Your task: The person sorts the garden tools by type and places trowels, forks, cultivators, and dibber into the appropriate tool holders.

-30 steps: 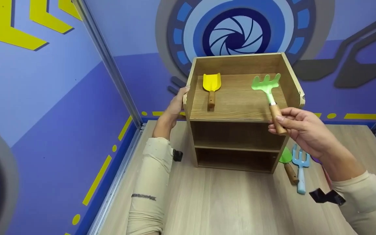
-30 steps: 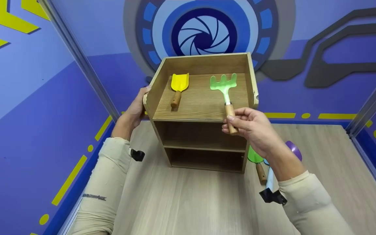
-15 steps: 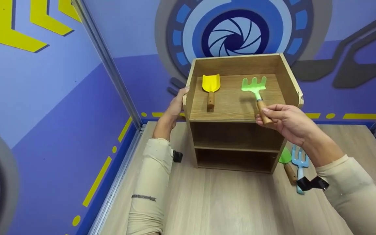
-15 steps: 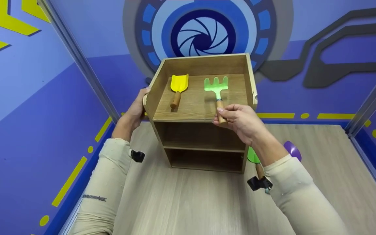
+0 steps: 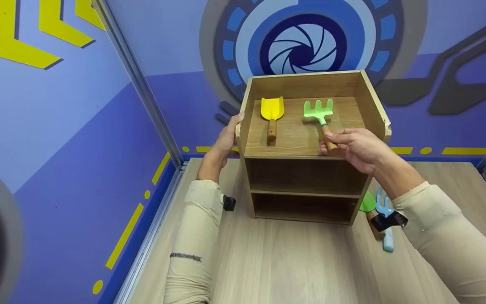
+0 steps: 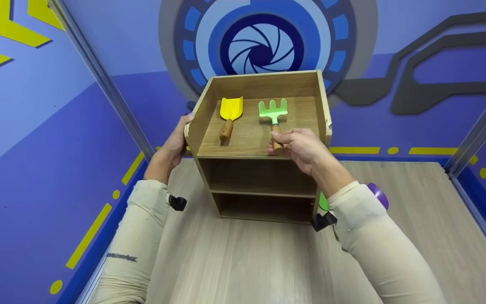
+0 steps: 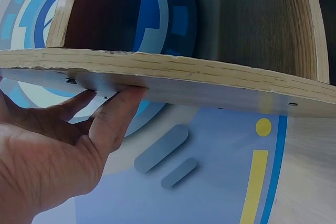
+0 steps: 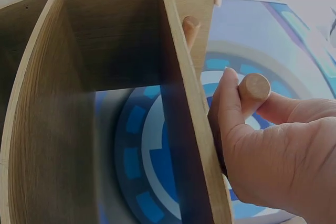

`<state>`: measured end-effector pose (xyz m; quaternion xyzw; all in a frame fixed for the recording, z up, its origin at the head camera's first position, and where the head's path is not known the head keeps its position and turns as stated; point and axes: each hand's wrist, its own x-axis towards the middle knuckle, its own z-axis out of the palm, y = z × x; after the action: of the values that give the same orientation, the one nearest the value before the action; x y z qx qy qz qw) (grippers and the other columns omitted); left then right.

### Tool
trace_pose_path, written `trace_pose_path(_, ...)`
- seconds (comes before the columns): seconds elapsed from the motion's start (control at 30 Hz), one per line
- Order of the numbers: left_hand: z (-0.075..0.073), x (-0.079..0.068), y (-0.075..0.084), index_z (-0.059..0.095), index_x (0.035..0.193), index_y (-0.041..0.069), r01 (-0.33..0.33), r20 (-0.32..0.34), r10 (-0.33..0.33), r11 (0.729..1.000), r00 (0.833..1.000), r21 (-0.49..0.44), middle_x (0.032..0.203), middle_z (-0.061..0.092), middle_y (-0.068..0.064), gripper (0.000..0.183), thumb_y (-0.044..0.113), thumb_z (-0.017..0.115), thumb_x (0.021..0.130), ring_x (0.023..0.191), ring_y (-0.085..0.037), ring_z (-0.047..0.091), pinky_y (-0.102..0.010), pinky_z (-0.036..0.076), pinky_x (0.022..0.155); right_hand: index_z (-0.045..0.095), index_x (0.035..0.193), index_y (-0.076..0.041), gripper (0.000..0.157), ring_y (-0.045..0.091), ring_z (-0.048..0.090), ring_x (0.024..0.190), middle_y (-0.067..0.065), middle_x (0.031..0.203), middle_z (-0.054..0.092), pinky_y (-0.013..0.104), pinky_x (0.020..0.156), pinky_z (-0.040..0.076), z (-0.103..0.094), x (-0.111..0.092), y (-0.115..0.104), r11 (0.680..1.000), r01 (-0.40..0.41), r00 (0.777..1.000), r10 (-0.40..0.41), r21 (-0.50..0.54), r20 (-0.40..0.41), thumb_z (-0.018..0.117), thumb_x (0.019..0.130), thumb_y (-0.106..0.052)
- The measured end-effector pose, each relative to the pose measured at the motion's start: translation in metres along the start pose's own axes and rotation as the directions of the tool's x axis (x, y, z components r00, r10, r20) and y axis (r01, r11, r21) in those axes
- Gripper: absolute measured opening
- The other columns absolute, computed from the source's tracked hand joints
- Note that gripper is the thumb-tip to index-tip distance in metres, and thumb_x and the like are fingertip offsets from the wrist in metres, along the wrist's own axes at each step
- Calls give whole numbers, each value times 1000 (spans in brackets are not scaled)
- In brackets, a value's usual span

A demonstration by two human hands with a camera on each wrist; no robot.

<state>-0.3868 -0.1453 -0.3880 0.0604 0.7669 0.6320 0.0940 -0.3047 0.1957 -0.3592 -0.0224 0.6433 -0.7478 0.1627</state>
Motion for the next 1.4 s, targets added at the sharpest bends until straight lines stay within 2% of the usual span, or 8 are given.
trace_pose_path(0.1,1,0,1,39,166,25,-4,-2,4,1000,1000,-4,168,41,-7,82,73,39,99,153,-29,39,-57,26,130,48,131,8,35,11,77,94,6,105,70,24,93,62,-2,4,-2,999,-11,1000,11,46,-10,61,108,-16)
trace_pose_path(0.3,2,-1,3,42,163,21,32,1,-32,999,999,-17,158,49,-11,87,76,42,95,143,-30,48,-55,37,123,50,131,8,34,13,78,90,6,99,75,27,92,63,-6,8,-7,994,-15,1000,16,107,-11,63,107,-14)
trace_pose_path(0.67,0,-2,2,45,162,29,31,11,-31,999,999,-31,155,53,-11,81,77,42,96,138,-32,54,-59,47,115,53,130,8,33,15,76,92,9,106,70,27,93,63,-3,17,-10,993,-49,999,51,110,-15,64,106,-12)
trace_pose_path(0.87,0,-1,1,43,163,26,22,4,-22,999,1000,-23,159,50,-10,84,77,41,97,143,-31,50,-58,41,121,52,129,8,31,15,77,89,10,104,71,28,92,63,0,23,-9,996,-42,998,45,77,-34,63,107,-11)
trace_pose_path(1.07,0,-1,0,43,163,24,8,0,-8,1000,1000,-8,159,49,-9,83,76,40,97,145,-30,47,-56,34,125,48,130,9,37,18,79,89,15,108,66,31,93,64,2,30,-9,998,-39,997,42,47,-62,63,107,-14)
trace_pose_path(1.23,0,0,-1,41,164,24,14,7,-13,1000,1000,-6,158,49,-11,85,77,39,97,143,-32,48,-58,38,122,48,126,6,33,18,79,84,13,102,68,29,88,65,4,35,-10,999,-44,995,46,23,-83,62,108,-17)
trace_pose_path(1.4,-1,0,-1,39,165,26,26,5,-26,1000,1000,6,159,48,-11,88,79,39,95,142,-32,49,-60,40,120,52,119,0,25,15,77,79,5,96,65,26,82,65,9,41,-11,998,-56,994,54,-25,-100,63,108,-19)
